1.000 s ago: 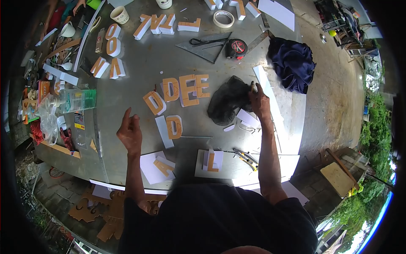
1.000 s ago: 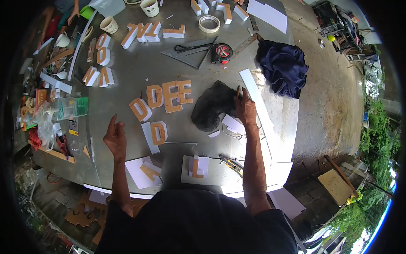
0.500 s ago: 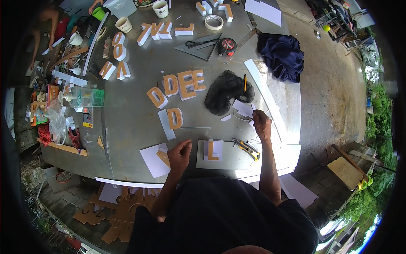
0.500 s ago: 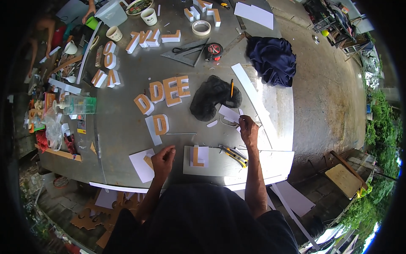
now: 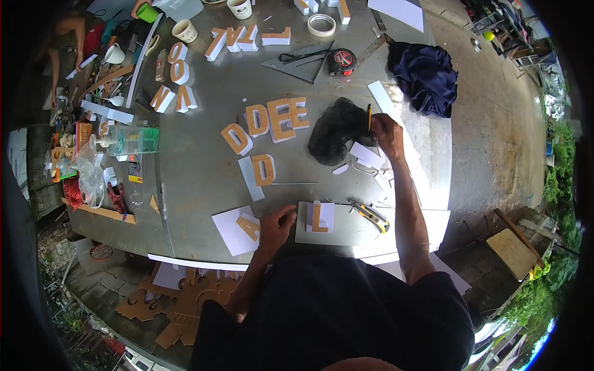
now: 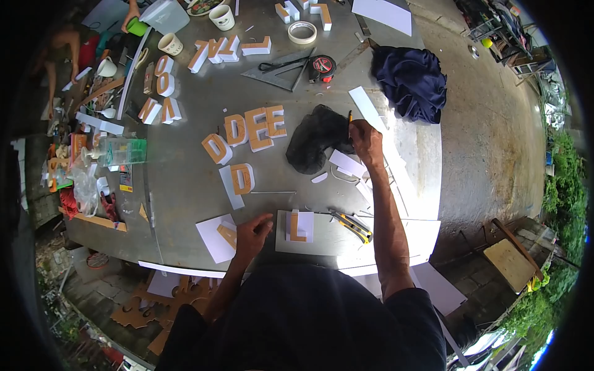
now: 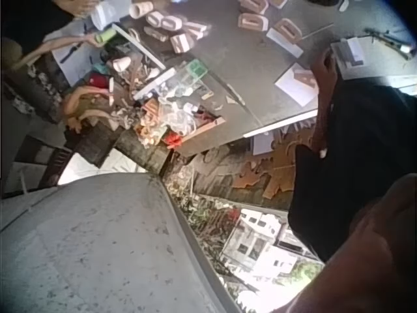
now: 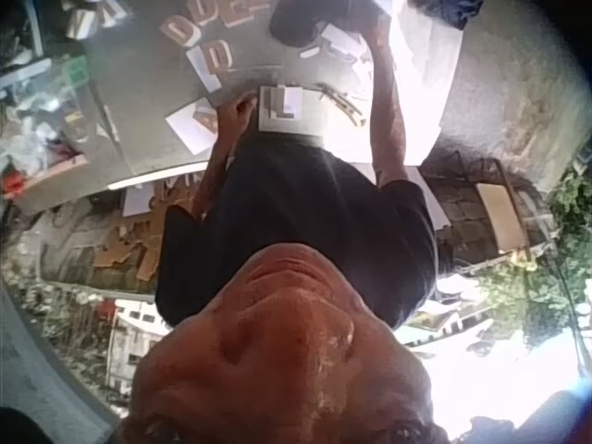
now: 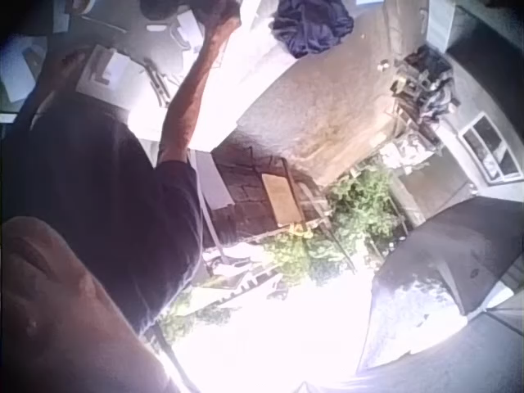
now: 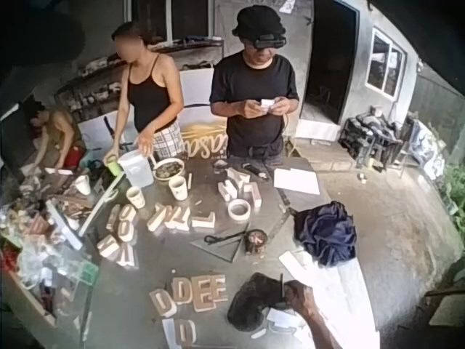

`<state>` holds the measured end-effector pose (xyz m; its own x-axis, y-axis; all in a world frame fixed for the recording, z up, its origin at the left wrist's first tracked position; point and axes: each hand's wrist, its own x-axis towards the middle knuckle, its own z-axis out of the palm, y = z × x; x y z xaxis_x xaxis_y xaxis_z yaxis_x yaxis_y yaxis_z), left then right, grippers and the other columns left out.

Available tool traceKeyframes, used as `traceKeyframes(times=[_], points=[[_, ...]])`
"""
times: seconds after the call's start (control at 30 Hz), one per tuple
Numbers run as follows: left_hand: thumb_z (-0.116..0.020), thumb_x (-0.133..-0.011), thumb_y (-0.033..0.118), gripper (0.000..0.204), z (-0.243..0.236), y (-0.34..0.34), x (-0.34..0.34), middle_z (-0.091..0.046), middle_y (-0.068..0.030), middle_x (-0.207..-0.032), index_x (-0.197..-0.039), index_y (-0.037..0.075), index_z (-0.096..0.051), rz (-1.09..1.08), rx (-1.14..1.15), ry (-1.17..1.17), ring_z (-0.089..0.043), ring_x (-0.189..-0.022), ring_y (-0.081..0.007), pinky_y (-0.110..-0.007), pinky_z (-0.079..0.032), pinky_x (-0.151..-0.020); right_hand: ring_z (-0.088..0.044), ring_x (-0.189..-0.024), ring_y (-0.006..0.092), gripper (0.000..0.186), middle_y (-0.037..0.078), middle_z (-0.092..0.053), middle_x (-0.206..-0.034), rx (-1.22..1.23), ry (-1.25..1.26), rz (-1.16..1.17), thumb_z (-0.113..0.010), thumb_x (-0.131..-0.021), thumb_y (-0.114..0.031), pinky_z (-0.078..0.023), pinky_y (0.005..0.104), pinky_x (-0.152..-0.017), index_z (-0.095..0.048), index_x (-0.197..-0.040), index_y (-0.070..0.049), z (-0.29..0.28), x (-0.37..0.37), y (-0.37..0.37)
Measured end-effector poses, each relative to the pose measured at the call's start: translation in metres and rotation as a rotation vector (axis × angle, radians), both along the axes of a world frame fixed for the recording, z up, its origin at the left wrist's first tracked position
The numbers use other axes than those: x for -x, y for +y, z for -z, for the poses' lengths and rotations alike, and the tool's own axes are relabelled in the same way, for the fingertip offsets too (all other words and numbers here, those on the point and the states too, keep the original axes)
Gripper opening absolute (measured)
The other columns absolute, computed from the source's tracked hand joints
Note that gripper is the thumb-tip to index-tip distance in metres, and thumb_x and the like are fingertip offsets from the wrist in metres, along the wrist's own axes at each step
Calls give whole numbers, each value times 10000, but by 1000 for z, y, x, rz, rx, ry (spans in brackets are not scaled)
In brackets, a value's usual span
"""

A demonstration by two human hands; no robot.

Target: Using a utility knife to manually cut out a letter from a white signage board on a production table.

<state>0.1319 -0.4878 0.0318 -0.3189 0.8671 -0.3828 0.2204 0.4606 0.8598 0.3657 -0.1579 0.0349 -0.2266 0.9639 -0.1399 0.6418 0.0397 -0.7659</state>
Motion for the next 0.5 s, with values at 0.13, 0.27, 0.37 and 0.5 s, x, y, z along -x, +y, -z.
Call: traceKeyframes(times=[0.13, 0.27, 0.37, 0.5], points=[[-710, -945, 148, 255, 0, 8, -2, -760, -134, -821, -1172, 33, -723, 10, 35, -68, -733, -721, -160, -301, -552, -679, -731, -709, 250, 312, 141, -729, -789, -118, 12, -72, -632, -956, -310, -561, 362, -693, -721, -1060, -29, 27, 11, 92], [-693, -957, 153, 277, 0, 16, 0, -735, -81, -767, -1204, 29, -718, 28, 10, -116, -661, -633, -109, -269, -518, -620, -746, -848, 340, 333, 176, -754, -911, -251, -98, -148, -653, -934, -348, -578, 422, -771, -710, -1066, -49, 56, 37, 198], [-703, -944, 133, 246, -7, 21, 5, -760, -129, -823, -1163, 23, -723, 21, 67, -135, -733, -716, -160, -297, -554, -676, -716, -994, 365, 410, 192, -749, -1029, -294, -203, -185, -652, -929, -412, -553, 442, -880, -681, -1130, -55, 60, 74, 261], [-704, -939, 117, 254, -13, 34, 9, -756, -120, -808, -1175, 25, -723, -7, 83, -174, -733, -718, -160, -294, -557, -694, -688, -1079, 389, 635, 237, -717, -1141, -295, -266, -156, -677, -883, -535, -534, 439, -943, -624, -1217, 2, 62, 105, 332]])
